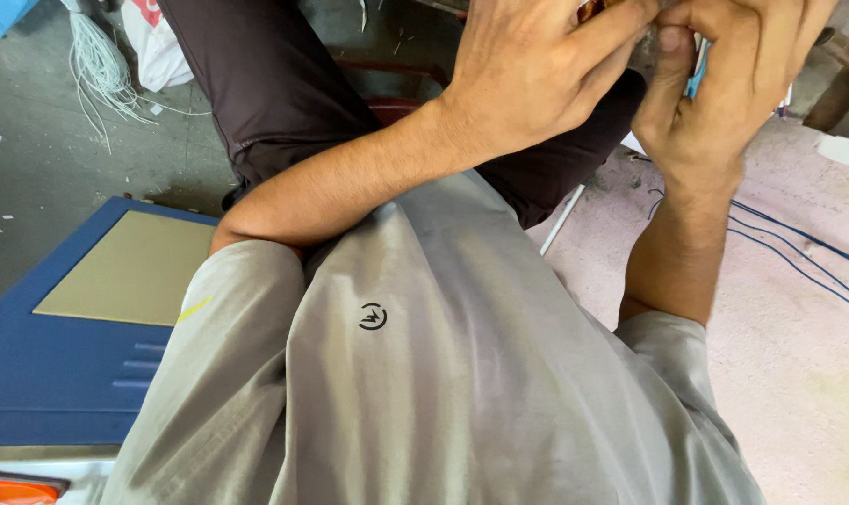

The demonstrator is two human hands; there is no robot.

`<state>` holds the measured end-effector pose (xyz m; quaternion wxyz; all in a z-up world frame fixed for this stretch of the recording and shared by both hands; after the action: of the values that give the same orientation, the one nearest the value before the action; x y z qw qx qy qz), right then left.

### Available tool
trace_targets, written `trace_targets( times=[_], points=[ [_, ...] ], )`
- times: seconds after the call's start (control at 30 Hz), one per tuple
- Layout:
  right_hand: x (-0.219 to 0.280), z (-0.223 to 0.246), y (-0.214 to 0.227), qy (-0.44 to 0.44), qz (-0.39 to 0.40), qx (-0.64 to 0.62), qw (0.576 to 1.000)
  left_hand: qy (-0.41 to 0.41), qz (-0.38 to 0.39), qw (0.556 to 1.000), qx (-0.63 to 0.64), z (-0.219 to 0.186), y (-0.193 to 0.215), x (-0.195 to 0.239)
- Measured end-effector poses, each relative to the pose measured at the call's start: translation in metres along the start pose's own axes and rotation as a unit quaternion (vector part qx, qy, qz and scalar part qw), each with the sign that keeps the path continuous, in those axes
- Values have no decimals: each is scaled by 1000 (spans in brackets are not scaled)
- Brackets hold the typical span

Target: The person assembles components of fan motors by hand, using scissors to cut wires and tying segments together.

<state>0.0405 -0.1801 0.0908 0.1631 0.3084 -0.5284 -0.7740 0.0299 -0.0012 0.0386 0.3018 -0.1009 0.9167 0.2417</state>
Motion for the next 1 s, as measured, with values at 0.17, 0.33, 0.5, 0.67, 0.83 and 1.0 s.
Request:
trace_targets(
  times=[0.17, 0.33, 0.5, 0.67, 0.83, 1.0],
  points=[
    [1, -2, -16, -8, -58, 19, 998, -1, 1, 1000, -7, -2, 2, 1],
    [-3, 0, -22, -50, -105, -47, 992, -6, 3, 1000, -14, -4, 4, -1],
    [5, -6, -24, -80, -148, -51, 984, -11, 2, 1000, 3, -1, 2, 0],
    [14, -35, -20, -123, -224, -170, 952, -14, -1, 1000, 2, -1, 1, 1],
    [5, -13, -5, 18, -159, -76, 984, -21, -11, 1000, -10, -1, 1, 2],
    [-2, 5, -5, 55, -50, 22, 997, -4, 23, 1000, -3, 4, -6, 6]
  ],
)
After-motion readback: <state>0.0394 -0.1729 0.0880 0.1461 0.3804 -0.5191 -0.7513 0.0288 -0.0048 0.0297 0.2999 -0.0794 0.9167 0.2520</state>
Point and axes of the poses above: each hand's wrist, its own x-axis away from the middle knuckle, its own y-axis out of the back of the hand, z = x × y, the point moved 4 cm from there along -x, towards the middle knuckle, and after that the axes turned 7 degrees about -x, right-handed, at the moved point
